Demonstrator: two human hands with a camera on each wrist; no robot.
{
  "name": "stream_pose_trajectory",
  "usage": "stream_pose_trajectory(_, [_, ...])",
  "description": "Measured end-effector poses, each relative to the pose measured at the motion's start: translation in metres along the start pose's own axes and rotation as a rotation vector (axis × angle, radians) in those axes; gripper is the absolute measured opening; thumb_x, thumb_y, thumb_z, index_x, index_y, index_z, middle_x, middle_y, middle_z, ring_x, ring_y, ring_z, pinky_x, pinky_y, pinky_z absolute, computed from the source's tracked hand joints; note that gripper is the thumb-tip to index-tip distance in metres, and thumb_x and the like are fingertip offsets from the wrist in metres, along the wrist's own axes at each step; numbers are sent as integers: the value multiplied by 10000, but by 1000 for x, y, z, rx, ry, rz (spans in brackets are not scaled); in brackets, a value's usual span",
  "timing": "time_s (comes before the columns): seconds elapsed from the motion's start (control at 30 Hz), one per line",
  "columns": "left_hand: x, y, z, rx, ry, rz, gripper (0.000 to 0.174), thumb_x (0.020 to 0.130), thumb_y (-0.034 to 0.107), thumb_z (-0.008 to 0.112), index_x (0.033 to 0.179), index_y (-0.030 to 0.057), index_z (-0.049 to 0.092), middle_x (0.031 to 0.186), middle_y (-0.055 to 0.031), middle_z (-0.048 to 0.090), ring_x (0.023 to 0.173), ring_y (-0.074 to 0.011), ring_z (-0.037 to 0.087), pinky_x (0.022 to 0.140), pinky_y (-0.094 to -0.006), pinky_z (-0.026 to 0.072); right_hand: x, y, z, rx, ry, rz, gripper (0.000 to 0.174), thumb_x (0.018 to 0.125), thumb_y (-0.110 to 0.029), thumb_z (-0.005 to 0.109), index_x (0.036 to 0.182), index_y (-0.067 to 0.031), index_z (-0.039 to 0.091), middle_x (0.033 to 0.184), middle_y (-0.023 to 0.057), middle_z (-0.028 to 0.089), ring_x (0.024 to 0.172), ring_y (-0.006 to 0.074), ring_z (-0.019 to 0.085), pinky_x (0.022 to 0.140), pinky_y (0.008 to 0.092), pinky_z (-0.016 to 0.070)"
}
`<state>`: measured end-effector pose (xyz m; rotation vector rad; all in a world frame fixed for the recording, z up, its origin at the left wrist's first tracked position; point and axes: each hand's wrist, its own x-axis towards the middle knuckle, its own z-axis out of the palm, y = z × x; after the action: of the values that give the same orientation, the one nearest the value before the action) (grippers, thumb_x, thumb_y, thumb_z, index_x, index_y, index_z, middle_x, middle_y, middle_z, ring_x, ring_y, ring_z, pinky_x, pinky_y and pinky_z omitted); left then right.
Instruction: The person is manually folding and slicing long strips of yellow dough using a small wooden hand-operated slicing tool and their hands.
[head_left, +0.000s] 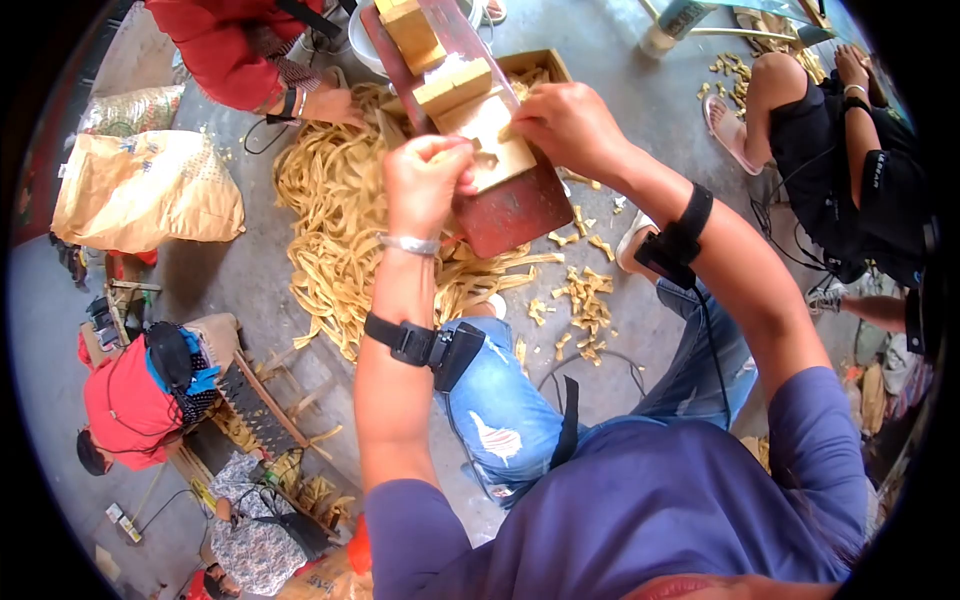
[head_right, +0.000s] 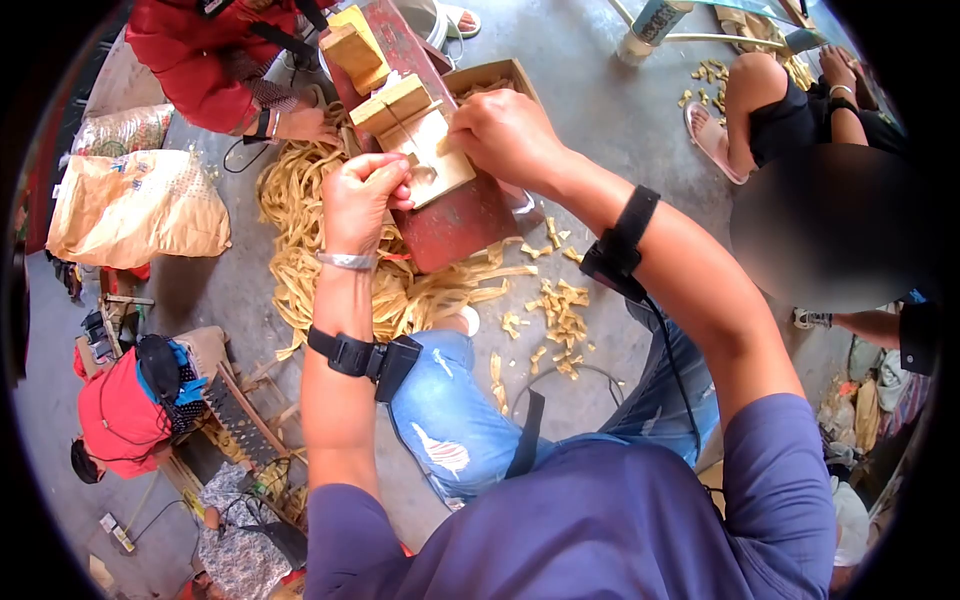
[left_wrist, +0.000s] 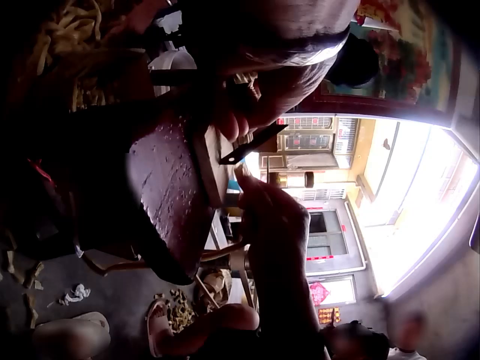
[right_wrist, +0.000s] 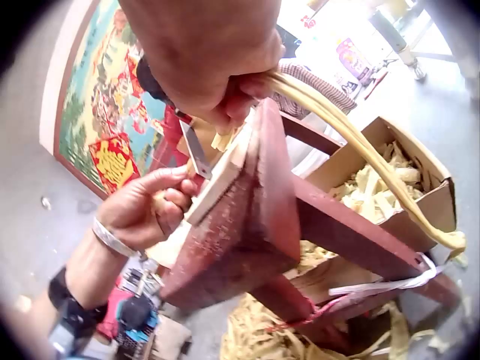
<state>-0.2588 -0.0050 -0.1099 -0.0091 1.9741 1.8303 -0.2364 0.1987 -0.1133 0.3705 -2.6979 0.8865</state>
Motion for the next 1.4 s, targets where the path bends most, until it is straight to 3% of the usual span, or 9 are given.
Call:
stream_pose_trajectory(0.13, [-24,5,-2,-330,-164,-115,290,948,189,544,1057,-77,586,872,-133,650,665,-139,627,616,-267,588,-13,-4,-28,480,16,327,174,870,-184,619,892,-17,662,773,93,684,708,165,655,681,298,496])
stream_pose_trajectory(0.47, [-127,-15,78,33,-374,-341,626,970,520,344,1142,-22,609,1094,-151,657,965,-272,632,923,-392,465,-103,-68,-84,912,-10,139,143,892,-126,628,966,-6,645,869,26,673,815,72,596,733,231,486])
stream_pose_trajectory(0.57, [-141,-22,99,-575,-349,-344,440,946,360,524,953,-64,640,919,-150,680,809,-232,673,658,-296,547,-147,-93,-98,712,-114,130,130,843,-117,661,930,-21,662,866,81,677,799,157,636,723,287,487])
stream_pose_trajectory(0.67, [-149,-9,115,-536,-173,-271,103,870,61,614,941,-5,649,818,-85,664,605,-159,610,524,-253,507,-188,-103,-111,525,-166,-1,83,840,-79,641,907,-31,654,896,91,675,830,171,631,737,293,480])
stream_pose_trajectory(0.87, [-207,40,135,761,-361,519,144,766,165,686,712,32,673,601,-107,618,501,-213,582,497,-323,447,-221,-92,-109,810,159,259,134,892,-117,578,977,-14,585,971,106,628,945,204,610,803,294,463])
stream_pose_trajectory(1.0, [-223,45,133,700,-118,564,131,748,160,631,685,45,645,622,-149,605,562,-305,609,544,-392,476,-227,-94,-114,676,296,120,170,943,-171,508,995,-19,562,1019,90,589,977,169,562,858,275,434])
stream_pose_trajectory(1.1, [-231,56,135,789,-382,547,144,749,178,642,683,50,647,623,-141,608,577,-302,617,544,-390,476,-223,-104,-130,512,321,-29,174,952,-177,496,983,-17,557,964,79,595,932,148,559,828,289,446])
stream_pose_trajectory(1.27, [-243,68,140,768,-95,560,112,762,158,633,687,77,656,674,-79,637,636,-266,619,646,-372,479,-233,-107,-124,916,255,353,155,908,-158,599,934,-5,609,806,41,634,699,96,590,613,241,488])
stream_pose_trajectory(1.4, [-246,52,144,995,-21,981,33,730,122,671,744,99,653,704,-43,601,711,-236,583,816,-355,419,-244,-119,-123,928,317,603,177,836,-176,708,852,-1,693,676,21,641,547,53,557,470,176,442])
